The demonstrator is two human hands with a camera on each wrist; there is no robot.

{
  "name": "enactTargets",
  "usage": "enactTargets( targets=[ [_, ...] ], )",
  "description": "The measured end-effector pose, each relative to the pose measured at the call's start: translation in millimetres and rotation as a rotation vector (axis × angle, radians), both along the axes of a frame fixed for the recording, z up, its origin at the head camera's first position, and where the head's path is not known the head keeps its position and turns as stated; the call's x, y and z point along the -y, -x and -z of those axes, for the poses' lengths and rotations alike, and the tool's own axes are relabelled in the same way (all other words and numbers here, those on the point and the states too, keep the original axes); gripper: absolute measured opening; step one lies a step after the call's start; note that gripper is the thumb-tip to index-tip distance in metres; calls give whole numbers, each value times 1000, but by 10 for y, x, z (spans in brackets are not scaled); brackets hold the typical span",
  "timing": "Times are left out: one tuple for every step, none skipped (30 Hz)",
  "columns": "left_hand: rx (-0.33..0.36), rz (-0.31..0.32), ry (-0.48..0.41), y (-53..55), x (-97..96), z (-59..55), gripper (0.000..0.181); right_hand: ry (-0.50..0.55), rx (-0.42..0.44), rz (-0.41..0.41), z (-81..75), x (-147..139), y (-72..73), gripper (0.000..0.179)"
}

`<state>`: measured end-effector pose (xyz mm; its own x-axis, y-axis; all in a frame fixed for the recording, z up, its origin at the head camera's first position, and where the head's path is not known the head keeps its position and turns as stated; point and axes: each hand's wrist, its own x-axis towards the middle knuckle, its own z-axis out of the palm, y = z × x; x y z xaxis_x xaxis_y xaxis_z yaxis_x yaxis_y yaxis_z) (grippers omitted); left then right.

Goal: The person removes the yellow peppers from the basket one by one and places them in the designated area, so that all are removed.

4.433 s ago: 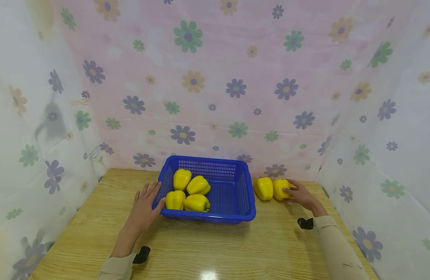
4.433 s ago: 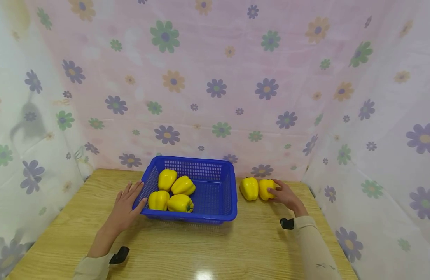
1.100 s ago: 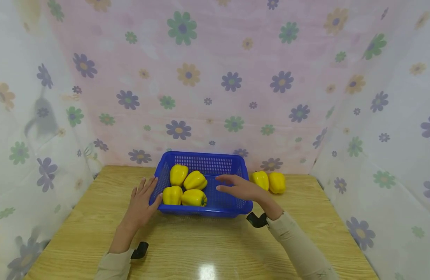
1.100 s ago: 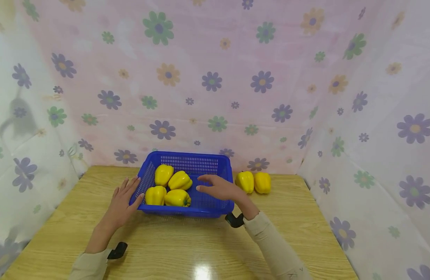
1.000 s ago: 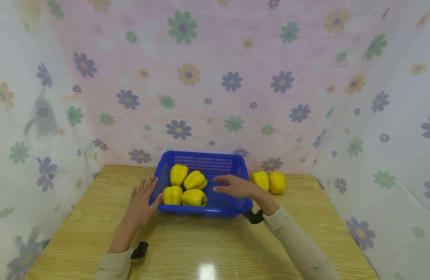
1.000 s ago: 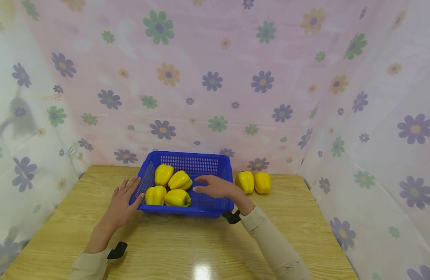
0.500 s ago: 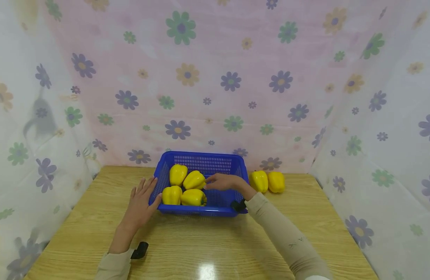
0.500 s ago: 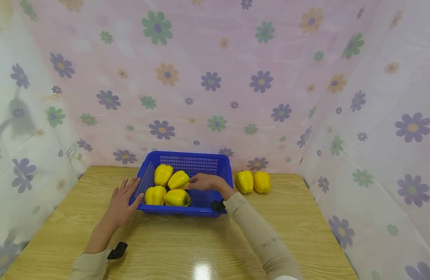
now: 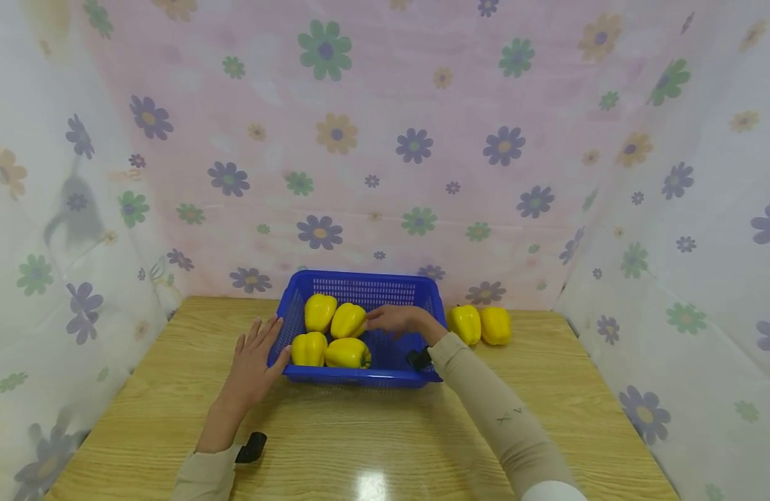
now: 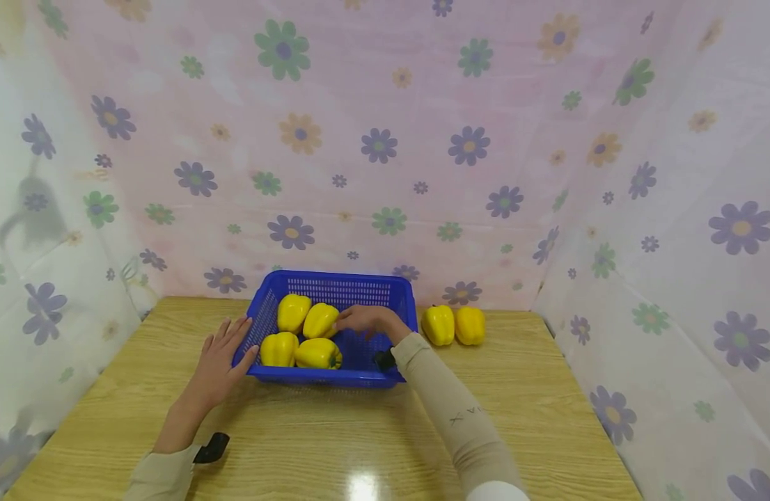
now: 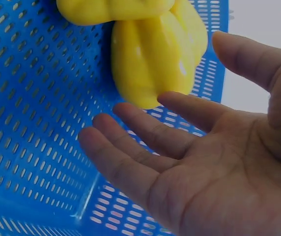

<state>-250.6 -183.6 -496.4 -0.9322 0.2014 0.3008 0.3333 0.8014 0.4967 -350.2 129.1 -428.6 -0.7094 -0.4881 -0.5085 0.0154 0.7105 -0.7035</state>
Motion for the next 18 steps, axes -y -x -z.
enactTargets(
  targets=[
    [3, 1, -2, 1, 1, 1, 64, 6, 1, 6, 13, 7, 14, 58],
    [4, 1, -4, 2, 1, 3, 64, 12, 3, 16, 28, 16, 26, 59],
    [4, 1, -5, 2, 1, 5, 64, 18, 3, 25, 42, 26, 36, 60],
    [2, 0, -6, 3, 2, 7, 64, 24, 3, 35, 55, 39, 45, 61],
    [0, -1, -8, 3, 1, 9, 64, 30, 3, 48, 68, 53, 54, 62],
    [-3, -2, -9, 3, 0, 12, 64, 34, 1, 59, 81, 66, 63, 63],
    [-5, 0, -10, 3, -3, 15, 64, 40, 0, 70, 95, 80, 68, 65],
    [-7, 2, -13, 2, -5, 17, 64, 44, 1, 82, 108, 94, 72, 66],
    [-8, 3, -14, 1, -8, 19, 63, 46, 0, 89, 119, 107, 74, 68],
    [-8, 4, -16, 0, -11, 21, 63, 48, -1, 97, 131, 121, 76, 69],
    [-7, 5, -17, -2, -14, 22, 63, 50, -2, 103, 142, 135, 77, 70],
    [-8, 5, -16, -3, -16, 21, 63, 52, -3, 111, 155, 150, 82, 71],
    [-8, 5, -17, -5, -17, 20, 63, 57, -2, 118, 169, 164, 86, 72],
    [-9, 3, -18, -5, -17, 19, 63, 58, -5, 125, 182, 179, 90, 73],
    [-10, 2, -18, -5, -16, 17, 63, 60, -9, 135, 197, 193, 97, 74],
    [-12, 2, -19, -6, -14, 14, 63, 65, -13, 146, 214, 207, 103, 74],
    [-13, 2, -20, -5, -12, 13, 63, 69, -16, 157, 231, 221, 110, 75],
    [-14, 2, -21, -4, -9, 13, 63, 74, -18, 170, 246, 234, 115, 76]
  ],
)
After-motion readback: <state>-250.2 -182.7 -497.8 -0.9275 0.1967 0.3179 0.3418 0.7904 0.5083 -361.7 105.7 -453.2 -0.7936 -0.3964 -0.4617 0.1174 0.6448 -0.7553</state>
